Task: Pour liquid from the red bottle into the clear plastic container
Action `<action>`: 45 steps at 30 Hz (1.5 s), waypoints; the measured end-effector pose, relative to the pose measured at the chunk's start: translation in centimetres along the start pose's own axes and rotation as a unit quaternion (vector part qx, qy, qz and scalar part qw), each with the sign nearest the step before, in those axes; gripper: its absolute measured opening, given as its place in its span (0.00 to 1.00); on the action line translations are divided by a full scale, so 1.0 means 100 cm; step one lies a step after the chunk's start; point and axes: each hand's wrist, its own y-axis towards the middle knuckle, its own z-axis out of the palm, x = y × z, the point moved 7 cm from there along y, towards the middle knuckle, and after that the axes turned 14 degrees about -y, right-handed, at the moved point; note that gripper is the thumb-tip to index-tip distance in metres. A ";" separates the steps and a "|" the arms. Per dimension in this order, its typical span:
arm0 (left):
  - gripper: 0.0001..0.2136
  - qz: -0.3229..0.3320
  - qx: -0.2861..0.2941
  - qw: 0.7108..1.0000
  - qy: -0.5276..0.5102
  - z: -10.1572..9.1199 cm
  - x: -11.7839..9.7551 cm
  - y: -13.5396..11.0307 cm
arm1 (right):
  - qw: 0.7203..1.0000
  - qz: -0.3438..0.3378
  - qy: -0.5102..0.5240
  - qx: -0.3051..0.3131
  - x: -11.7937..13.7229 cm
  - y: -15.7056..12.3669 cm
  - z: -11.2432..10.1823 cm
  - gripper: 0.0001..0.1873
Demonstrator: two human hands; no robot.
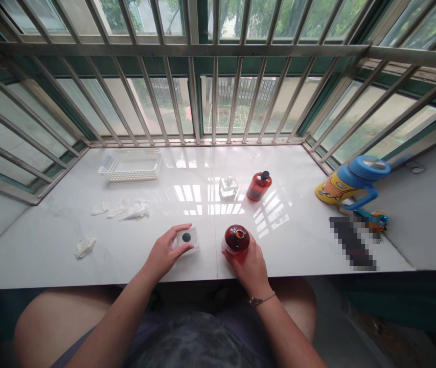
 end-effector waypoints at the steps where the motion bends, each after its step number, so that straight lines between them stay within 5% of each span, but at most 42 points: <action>1: 0.16 -0.004 -0.001 1.000 0.002 0.000 0.000 0.000 | 1.000 0.000 -0.001 0.000 0.000 0.000 0.000 0.54; 13: 0.22 0.009 -0.007 1.000 0.007 -0.001 0.003 0.000 | 1.000 0.004 0.002 0.003 -0.001 0.000 0.001 0.53; 24: 0.20 0.107 0.090 0.989 0.050 0.001 -0.019 -0.006 | 1.000 -0.005 -0.001 -0.001 0.001 0.000 -0.001 0.52; 33: 0.11 0.139 -0.026 0.990 0.008 -0.006 -0.036 -0.003 | 1.000 -0.003 0.003 -0.001 0.001 0.001 0.000 0.52; 40: 0.13 0.223 -0.017 0.973 -0.063 0.058 -0.099 0.004 | 0.999 -0.031 0.024 0.008 0.010 0.004 -0.005 0.50; 45: 0.12 0.236 0.049 0.969 -0.061 0.106 -0.108 0.016 | 0.997 -0.062 0.041 0.009 0.019 0.005 -0.008 0.40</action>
